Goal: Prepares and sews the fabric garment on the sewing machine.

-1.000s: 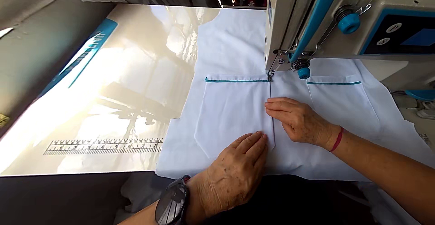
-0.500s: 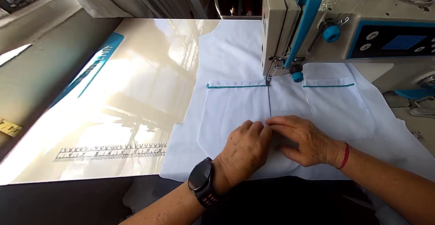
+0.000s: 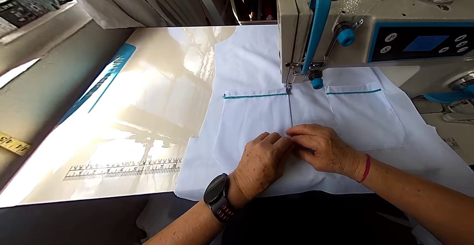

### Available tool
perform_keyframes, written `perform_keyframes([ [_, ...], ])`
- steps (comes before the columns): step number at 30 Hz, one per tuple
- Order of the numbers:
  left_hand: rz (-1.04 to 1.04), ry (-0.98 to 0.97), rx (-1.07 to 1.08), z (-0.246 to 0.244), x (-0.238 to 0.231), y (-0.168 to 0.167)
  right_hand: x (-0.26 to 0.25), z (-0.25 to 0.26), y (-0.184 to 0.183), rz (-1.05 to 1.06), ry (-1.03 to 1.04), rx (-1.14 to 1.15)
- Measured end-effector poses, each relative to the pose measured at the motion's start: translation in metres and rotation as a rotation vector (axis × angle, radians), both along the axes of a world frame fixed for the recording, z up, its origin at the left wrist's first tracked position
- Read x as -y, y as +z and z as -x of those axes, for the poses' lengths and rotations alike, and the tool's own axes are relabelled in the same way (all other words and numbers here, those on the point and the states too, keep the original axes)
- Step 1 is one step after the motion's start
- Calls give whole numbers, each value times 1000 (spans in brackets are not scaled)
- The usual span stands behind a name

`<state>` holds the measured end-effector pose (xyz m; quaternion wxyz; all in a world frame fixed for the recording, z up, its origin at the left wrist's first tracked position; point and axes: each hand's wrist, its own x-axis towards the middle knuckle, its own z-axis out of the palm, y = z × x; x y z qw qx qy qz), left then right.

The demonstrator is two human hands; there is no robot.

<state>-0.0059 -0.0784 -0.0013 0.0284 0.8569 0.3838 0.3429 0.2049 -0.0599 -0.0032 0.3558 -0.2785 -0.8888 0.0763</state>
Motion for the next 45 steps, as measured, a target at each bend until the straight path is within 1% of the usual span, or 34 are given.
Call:
perform_keyframes([
  [4,-95,-30,12,4,4,-5,2,-1,0,-58,17,30],
  [8,-174,-41,-11,4,7,-7,5,2,3,-188,-13,83],
  [11,-163,-77,-9,6,7,-7,7,4,-1,-305,-17,104],
  [14,-87,-77,-125,25,9,-5,5,0,-6,-339,7,90],
  [16,-55,-54,-179,49,7,-4,3,-2,-7,-239,7,13],
  [18,-34,-51,-148,77,3,-2,0,0,-4,-48,-21,-121],
  [20,37,-19,-19,101,-2,0,-4,3,6,208,-63,-232],
  [23,319,101,251,120,-10,8,-16,3,24,615,-73,-283],
  [24,397,130,314,121,-13,11,-20,3,30,717,-78,-274],
  [26,481,151,372,122,-18,14,-26,5,40,870,-103,-252],
  [29,563,138,457,120,-21,17,-30,7,42,934,-99,-269],
  [33,675,187,561,118,-19,22,-32,8,43,994,-89,-327],
  [38,686,202,535,118,-16,22,-35,11,50,1085,-145,-321],
  [42,710,215,578,113,-14,24,-37,12,53,1119,-159,-280],
  [45,650,200,575,115,-15,19,-38,11,52,1111,-150,-280],
])
